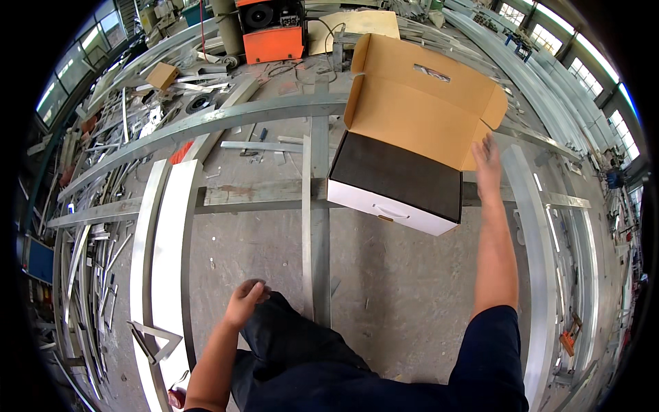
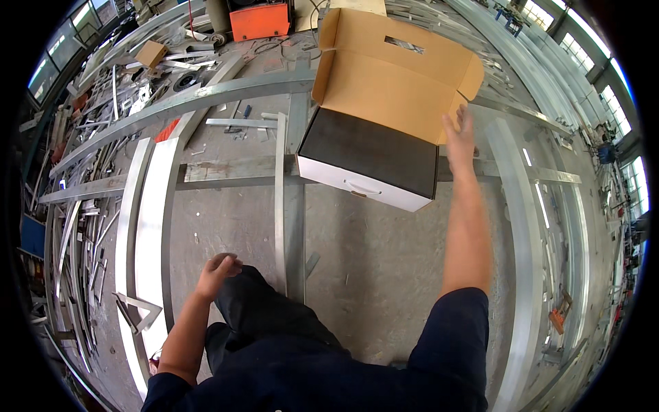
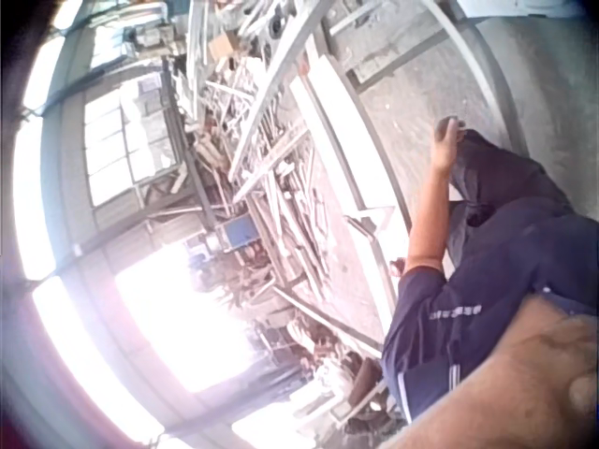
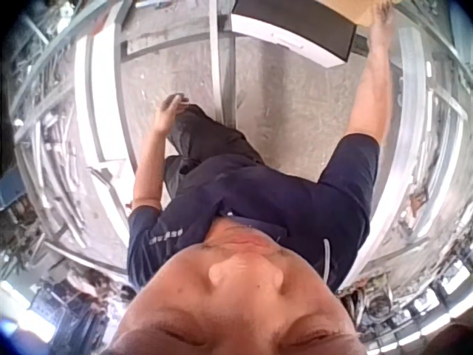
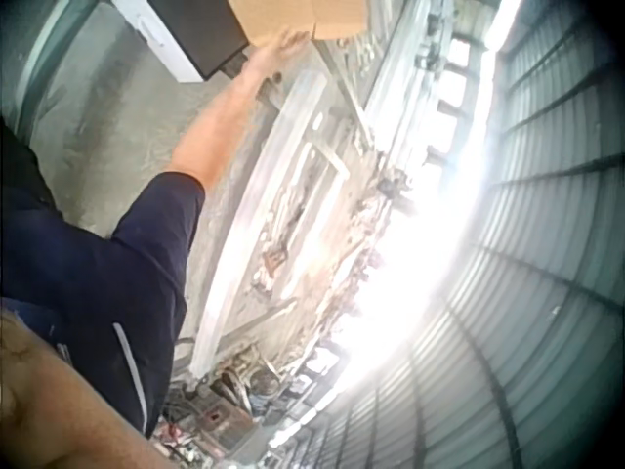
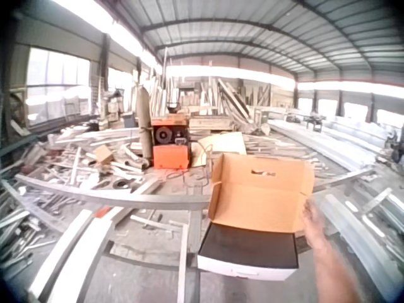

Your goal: The person opens a rectangular cardboard box and removes protective foam inserts. They then unwrap a plastic-wrapped metal component and place it on a metal workbench, followed by removing a cloth-wrapped item from the box.

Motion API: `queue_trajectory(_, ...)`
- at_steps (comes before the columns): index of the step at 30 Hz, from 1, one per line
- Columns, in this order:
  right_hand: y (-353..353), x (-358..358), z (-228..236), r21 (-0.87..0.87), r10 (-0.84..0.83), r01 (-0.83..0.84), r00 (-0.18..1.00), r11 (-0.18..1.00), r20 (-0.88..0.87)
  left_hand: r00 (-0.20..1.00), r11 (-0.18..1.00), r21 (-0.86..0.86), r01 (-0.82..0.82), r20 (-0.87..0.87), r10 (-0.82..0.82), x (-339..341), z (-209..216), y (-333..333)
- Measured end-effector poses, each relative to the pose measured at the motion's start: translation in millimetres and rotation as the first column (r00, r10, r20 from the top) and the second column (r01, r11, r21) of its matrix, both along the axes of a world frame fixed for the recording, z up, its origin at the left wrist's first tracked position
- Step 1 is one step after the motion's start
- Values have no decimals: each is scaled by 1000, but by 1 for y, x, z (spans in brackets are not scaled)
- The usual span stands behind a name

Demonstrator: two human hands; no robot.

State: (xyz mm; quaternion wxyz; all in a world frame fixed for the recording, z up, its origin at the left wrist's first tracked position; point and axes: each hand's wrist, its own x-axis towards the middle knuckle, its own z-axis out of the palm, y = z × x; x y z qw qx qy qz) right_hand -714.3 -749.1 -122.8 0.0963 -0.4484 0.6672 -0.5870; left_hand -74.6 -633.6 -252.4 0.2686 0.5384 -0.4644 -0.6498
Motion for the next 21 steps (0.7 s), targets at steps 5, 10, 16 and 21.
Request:
queue_trajectory(5,-2,-22,-26,612,45,150,956,777,-291,1000,1000,4,-27,3,27,21,-6,30)
queue_trajectory(10,-8,-32,-41,408,-104,344,856,846,-507,995,991,-112,69,82,-60,21,1,28)
queue_trajectory(16,-29,14,-36,278,-116,432,691,858,-714,986,987,-114,110,134,-95,11,20,17)
queue_trajectory(21,-65,15,-65,447,57,391,699,804,-713,982,986,-83,142,136,-130,3,22,21)
